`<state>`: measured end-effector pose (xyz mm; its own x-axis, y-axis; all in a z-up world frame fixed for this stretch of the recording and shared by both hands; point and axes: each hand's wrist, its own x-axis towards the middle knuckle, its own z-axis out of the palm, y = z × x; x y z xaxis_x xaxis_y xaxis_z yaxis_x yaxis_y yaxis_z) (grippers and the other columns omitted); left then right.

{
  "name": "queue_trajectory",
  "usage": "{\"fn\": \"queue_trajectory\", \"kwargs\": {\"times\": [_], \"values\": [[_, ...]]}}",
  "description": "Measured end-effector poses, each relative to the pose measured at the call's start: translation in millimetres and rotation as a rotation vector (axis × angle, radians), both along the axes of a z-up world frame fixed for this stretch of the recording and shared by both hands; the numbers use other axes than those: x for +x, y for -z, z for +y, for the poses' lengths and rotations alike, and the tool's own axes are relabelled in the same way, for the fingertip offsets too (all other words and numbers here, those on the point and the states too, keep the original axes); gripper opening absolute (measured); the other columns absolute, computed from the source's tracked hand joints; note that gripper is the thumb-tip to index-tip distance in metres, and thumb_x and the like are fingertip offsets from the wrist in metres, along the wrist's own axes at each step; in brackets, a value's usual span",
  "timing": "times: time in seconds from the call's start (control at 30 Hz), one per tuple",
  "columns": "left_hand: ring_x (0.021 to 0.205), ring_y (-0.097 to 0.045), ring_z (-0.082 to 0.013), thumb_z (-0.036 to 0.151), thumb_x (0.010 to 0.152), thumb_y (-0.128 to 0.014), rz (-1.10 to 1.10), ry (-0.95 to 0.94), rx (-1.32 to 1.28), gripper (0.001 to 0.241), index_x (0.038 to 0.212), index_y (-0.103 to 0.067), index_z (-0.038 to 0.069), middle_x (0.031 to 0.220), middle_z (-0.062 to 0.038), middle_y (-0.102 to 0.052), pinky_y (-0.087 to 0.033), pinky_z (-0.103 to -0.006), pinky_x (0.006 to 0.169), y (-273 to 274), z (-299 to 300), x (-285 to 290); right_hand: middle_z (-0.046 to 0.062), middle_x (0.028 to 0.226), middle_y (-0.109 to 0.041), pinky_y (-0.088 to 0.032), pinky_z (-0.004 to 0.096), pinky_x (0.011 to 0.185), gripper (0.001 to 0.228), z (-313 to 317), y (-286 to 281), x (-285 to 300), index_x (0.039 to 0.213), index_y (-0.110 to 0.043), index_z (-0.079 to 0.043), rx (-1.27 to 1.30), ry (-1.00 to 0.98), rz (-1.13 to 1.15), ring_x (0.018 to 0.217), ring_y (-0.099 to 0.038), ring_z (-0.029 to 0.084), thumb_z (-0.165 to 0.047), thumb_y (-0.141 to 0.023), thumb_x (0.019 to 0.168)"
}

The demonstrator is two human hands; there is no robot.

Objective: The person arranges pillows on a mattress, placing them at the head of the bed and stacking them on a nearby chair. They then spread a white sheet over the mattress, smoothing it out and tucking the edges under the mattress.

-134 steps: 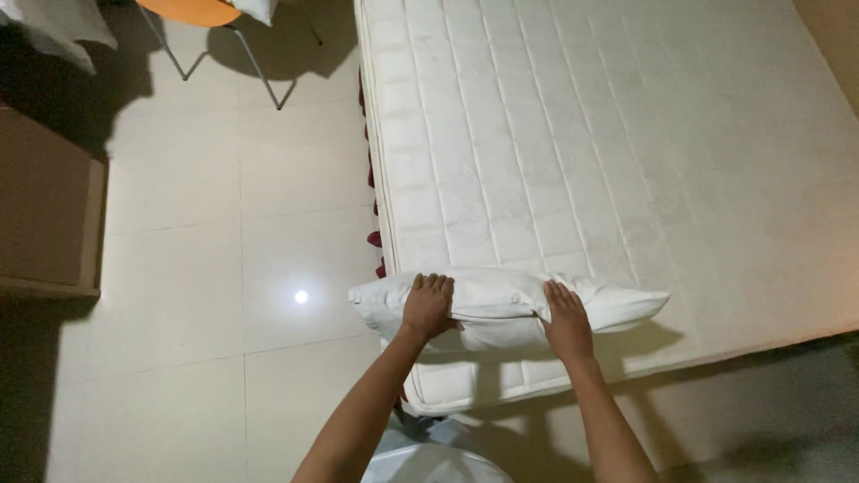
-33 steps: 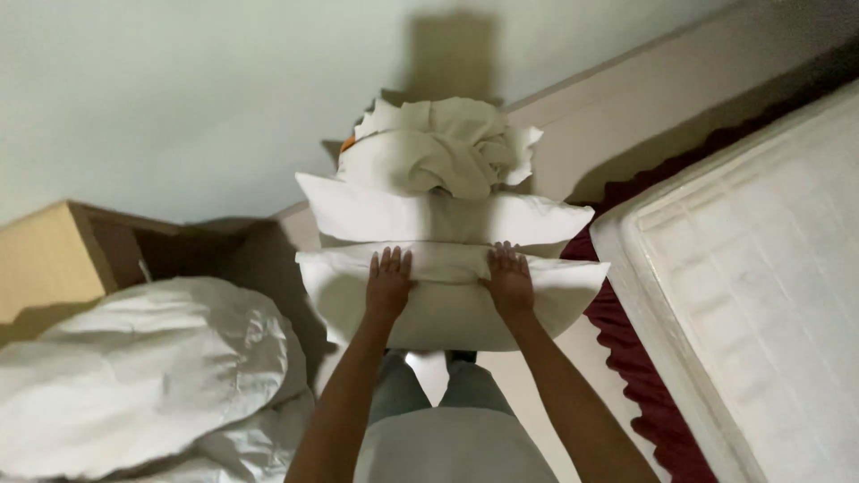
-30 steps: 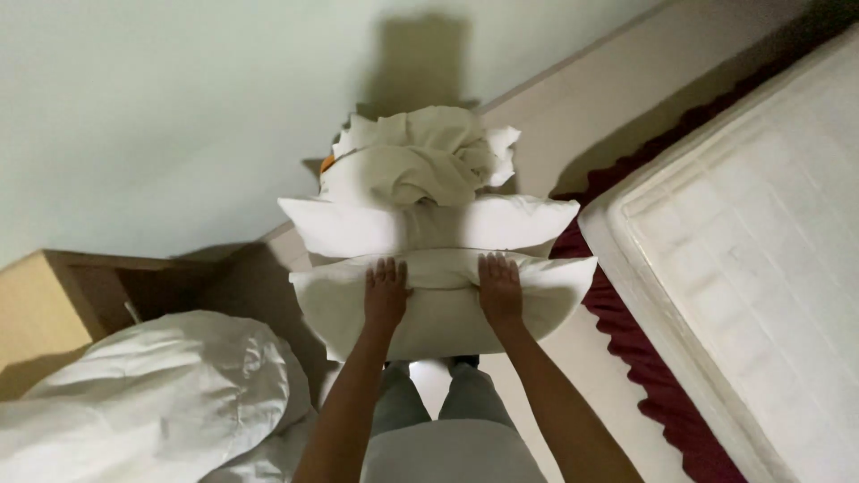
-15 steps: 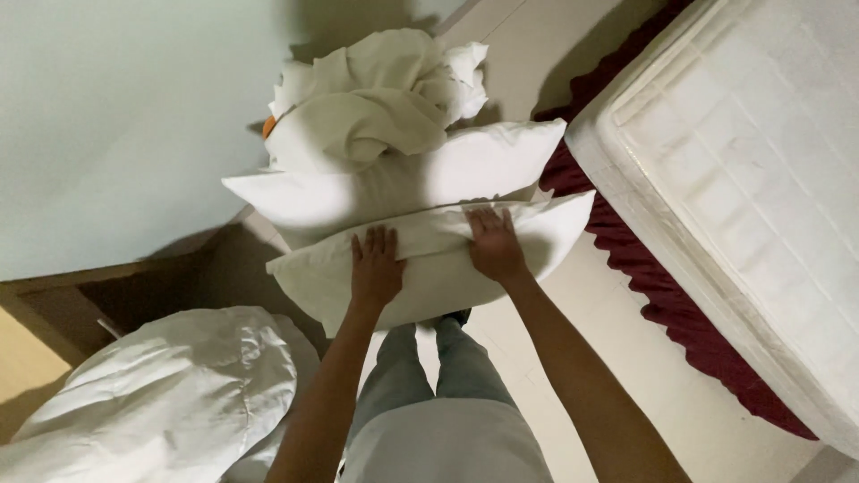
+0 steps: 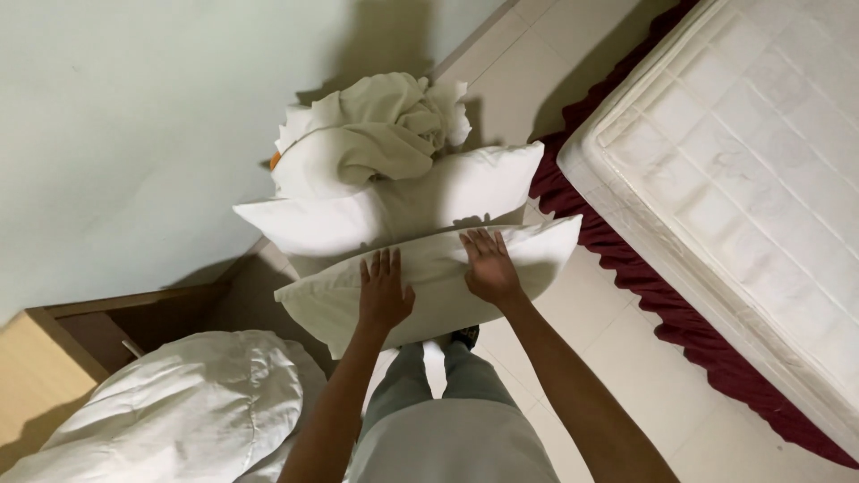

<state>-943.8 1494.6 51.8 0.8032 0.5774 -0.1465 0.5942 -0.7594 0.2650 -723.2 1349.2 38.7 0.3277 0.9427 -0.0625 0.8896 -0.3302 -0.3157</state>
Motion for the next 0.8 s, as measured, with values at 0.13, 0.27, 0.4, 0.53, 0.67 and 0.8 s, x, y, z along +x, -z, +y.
{"fn": "queue_trajectory", "kwargs": {"times": [0.13,0.27,0.4,0.53,0.67,0.8], "values": [[0.151,-0.028,-0.0415,0.035,0.092,-0.057,-0.074,0.027,0.023,0.08,0.157,-0.03,-0.003,0.159,-0.028,-0.035,-0.012,-0.0577,0.126,6,-6,31,0.019,0.159,-0.04,-0.011,0.051,0.127,0.076,4,-17,12,0.154,-0.039,0.0,-0.011,0.052,-0.027,0.151,-0.03,0.032,-0.018,-0.06,0.083],[0.152,-0.029,-0.0384,0.035,0.092,-0.06,-0.097,0.157,0.043,0.081,0.156,-0.03,-0.005,0.161,-0.025,-0.035,-0.013,-0.0575,0.126,-5,-32,83,0.018,0.159,-0.04,-0.009,0.048,0.129,0.076,-16,-52,23,0.154,-0.038,-0.001,-0.035,0.173,0.001,0.153,-0.029,0.03,-0.018,-0.062,0.084],[0.152,-0.029,-0.0378,0.036,0.092,-0.062,-0.109,0.325,0.052,0.081,0.155,-0.031,-0.004,0.161,-0.023,-0.036,-0.013,-0.0584,0.125,-14,-62,135,0.018,0.157,-0.042,-0.01,0.049,0.128,0.076,-57,-63,38,0.154,-0.039,0.0,0.029,0.297,-0.01,0.151,-0.03,0.031,-0.016,-0.064,0.084],[0.153,-0.027,-0.0374,0.034,0.093,-0.062,-0.121,0.501,0.014,0.079,0.155,-0.032,-0.005,0.161,-0.023,-0.036,-0.013,-0.059,0.125,-38,-112,183,0.019,0.158,-0.042,-0.013,0.05,0.128,0.073,-125,-73,41,0.151,-0.041,0.001,0.06,0.514,-0.011,0.152,-0.031,0.032,-0.014,-0.064,0.084],[0.154,-0.024,-0.0358,0.03,0.093,-0.062,-0.1,0.669,-0.085,0.079,0.156,-0.03,-0.006,0.163,-0.022,-0.032,-0.013,-0.0571,0.125,-60,-165,224,0.019,0.157,-0.044,-0.017,0.052,0.128,0.071,-190,-77,37,0.151,-0.043,0.0,0.143,0.773,-0.003,0.152,-0.033,0.033,-0.009,-0.064,0.084],[0.156,-0.021,-0.0354,0.027,0.095,-0.062,-0.083,0.909,-0.117,0.077,0.156,-0.028,-0.007,0.163,-0.023,-0.031,-0.012,-0.0547,0.126,-60,-232,252,0.02,0.155,-0.046,-0.019,0.053,0.126,0.069,-264,-99,11,0.15,-0.044,0.001,0.193,1.053,-0.015,0.151,-0.034,0.035,-0.007,-0.064,0.085]]}}
